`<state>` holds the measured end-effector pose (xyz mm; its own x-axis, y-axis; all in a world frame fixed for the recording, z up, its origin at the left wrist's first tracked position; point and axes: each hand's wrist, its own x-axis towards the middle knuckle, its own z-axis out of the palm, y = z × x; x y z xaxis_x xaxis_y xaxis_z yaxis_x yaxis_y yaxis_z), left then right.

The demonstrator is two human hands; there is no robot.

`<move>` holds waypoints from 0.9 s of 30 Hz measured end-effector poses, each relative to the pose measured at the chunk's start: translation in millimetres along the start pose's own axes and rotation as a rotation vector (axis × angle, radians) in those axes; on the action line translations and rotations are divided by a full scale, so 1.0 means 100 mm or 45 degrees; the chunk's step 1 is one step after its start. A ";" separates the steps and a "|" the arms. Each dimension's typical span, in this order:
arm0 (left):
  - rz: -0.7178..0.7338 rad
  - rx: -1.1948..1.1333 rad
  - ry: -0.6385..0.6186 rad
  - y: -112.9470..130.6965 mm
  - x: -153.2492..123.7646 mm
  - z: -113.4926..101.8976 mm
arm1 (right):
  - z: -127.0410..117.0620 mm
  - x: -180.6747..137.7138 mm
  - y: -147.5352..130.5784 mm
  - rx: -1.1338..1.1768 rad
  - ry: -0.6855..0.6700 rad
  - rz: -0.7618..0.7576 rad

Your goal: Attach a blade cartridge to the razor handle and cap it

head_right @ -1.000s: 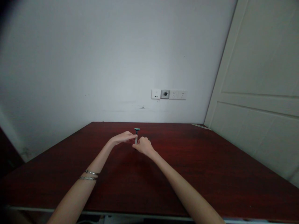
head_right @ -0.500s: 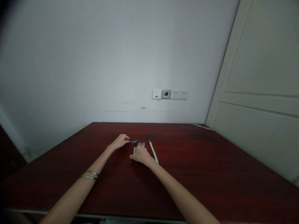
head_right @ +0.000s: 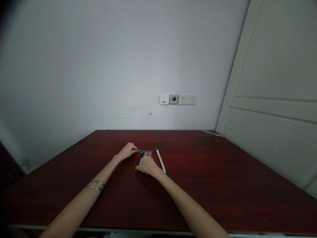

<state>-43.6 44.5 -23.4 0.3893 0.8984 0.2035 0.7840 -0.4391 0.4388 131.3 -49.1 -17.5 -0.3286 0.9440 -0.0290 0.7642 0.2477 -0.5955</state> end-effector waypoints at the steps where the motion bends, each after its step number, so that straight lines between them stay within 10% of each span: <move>1: -0.001 -0.002 0.005 0.00 0.00 0.01 | 0.00 0.00 0.00 0.015 -0.015 0.003; 17: 0.045 0.189 0.144 -0.07 -0.02 0.08 | -0.31 0.02 0.05 -0.076 0.329 -0.048; 27: 0.439 0.287 0.477 0.21 -0.08 -0.02 | -0.48 0.24 0.41 0.492 0.465 -0.119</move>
<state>-31.1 28.2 -14.4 0.4753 0.6267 0.6175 0.7417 -0.6630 0.1019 181.7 -5.8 -3.8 -0.1183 0.9532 0.2782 0.4582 0.3010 -0.8363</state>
